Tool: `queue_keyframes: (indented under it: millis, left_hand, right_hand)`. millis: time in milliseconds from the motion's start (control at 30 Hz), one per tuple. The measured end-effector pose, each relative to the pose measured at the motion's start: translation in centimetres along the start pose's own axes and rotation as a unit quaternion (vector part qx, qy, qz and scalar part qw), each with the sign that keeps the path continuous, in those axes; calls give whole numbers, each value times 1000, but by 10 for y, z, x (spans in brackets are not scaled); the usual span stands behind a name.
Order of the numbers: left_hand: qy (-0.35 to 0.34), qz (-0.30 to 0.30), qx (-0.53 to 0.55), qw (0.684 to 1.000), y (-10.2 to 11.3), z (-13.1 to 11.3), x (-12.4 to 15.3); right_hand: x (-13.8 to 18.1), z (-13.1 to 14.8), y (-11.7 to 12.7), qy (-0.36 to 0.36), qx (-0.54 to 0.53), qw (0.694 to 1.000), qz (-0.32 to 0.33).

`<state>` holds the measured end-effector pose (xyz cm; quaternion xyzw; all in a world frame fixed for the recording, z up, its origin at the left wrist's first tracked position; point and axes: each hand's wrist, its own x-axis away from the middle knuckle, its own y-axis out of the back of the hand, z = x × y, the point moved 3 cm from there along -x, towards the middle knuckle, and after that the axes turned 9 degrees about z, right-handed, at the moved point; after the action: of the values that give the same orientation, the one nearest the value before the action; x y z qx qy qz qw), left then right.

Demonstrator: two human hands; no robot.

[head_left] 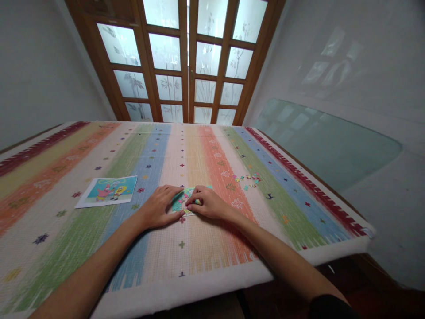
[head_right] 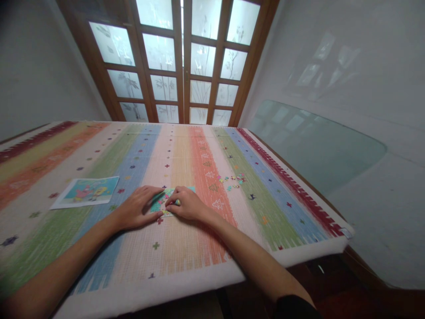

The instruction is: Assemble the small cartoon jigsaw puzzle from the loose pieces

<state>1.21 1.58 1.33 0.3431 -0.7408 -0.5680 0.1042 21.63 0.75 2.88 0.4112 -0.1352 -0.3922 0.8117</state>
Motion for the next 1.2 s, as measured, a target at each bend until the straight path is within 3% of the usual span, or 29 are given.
queue_keyframes:
  millis: [500, 600, 700, 933, 1067, 1200]
  left_hand:
    - [0, -1, -1, 1000, 0, 1, 1]
    - [0, 1, -7, 1000, 0, 1, 1]
    - [-2, 5, -11, 1000, 0, 0, 1]
    - [-5, 6, -18, 1000, -1, 1, 1]
    - [-7, 7, -18, 1000, 0, 1, 1]
    - [-8, 7, -18, 1000, 0, 1, 1]
  right_hand:
    - [1, -7, 1, -14, -26, 999, -16]
    - [4, -18, 24, -22, -43, 997, -64]
    - [16, -35, 63, -32, -36, 986, -161]
    - [76, -102, 149, -127, 38, 923, -361]
    - [114, -145, 161, -249, 59, 894, -369]
    - [133, -161, 153, -280, 69, 895, -340]
